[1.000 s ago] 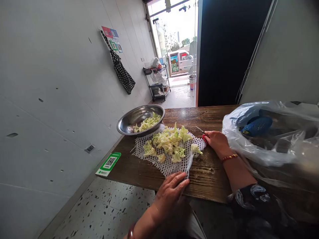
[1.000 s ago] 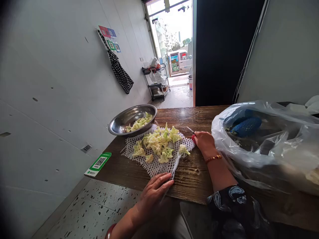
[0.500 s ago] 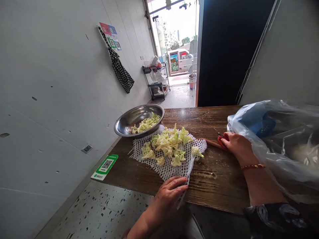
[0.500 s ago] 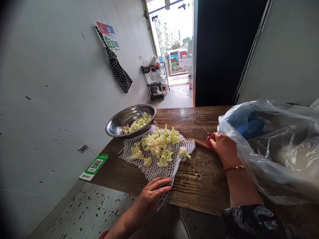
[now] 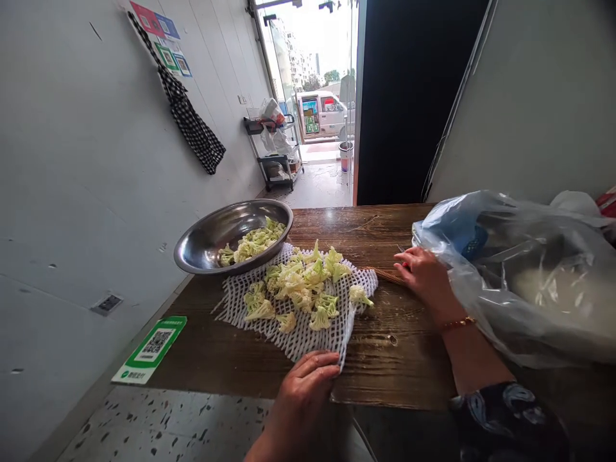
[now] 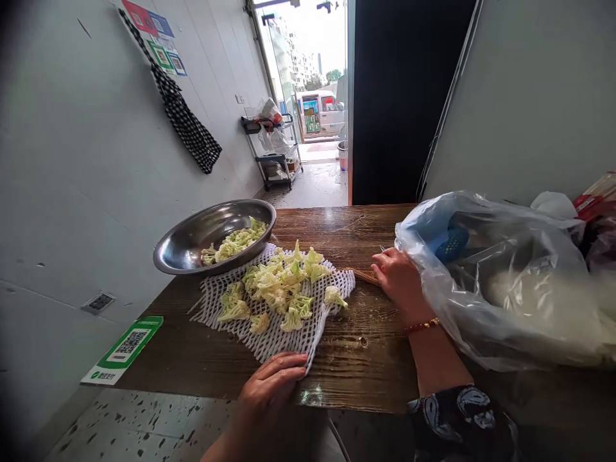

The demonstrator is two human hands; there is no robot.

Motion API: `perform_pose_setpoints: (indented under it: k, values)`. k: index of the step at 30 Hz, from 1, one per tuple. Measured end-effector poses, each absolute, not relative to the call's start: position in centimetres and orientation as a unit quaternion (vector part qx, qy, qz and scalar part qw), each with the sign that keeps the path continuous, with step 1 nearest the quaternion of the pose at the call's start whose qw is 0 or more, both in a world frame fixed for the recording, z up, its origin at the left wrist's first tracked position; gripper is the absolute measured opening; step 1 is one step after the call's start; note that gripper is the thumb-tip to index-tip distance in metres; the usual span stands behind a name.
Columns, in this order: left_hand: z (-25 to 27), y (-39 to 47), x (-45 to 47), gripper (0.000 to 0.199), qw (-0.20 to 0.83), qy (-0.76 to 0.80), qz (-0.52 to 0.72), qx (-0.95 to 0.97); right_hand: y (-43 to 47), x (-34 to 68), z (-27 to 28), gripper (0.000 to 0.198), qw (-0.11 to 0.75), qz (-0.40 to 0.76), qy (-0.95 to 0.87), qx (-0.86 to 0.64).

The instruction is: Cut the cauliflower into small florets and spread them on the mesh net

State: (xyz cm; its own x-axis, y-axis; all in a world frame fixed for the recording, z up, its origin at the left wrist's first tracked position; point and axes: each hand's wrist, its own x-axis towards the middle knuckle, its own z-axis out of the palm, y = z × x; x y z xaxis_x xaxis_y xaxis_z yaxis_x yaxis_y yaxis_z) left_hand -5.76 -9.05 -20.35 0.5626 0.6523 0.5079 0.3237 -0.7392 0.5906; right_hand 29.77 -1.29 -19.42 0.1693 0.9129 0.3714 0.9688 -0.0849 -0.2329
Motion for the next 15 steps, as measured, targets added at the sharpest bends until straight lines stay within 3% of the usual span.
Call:
perform_pose_setpoints:
  k: [4, 8, 15]
  values:
    - [-19.5, -9.1, -5.6, 0.022, 0.3, 0.315, 0.368, 0.822, -0.9, 28.0, -20.0, 0.027, 0.185, -0.02, -0.697, -0.693]
    - [-19.0, -8.9, -5.8, 0.021, 0.358, 0.297, 0.342, 0.817, 0.0, 28.4, -20.9, 0.02, 0.182, -0.052, -0.641, -0.744]
    - [-19.2, -8.0, -6.3, 0.022, 0.356, 0.22, 0.347, 0.84, 0.4, 30.5, -20.2, 0.039, 0.188, -0.078, -0.546, -0.813]
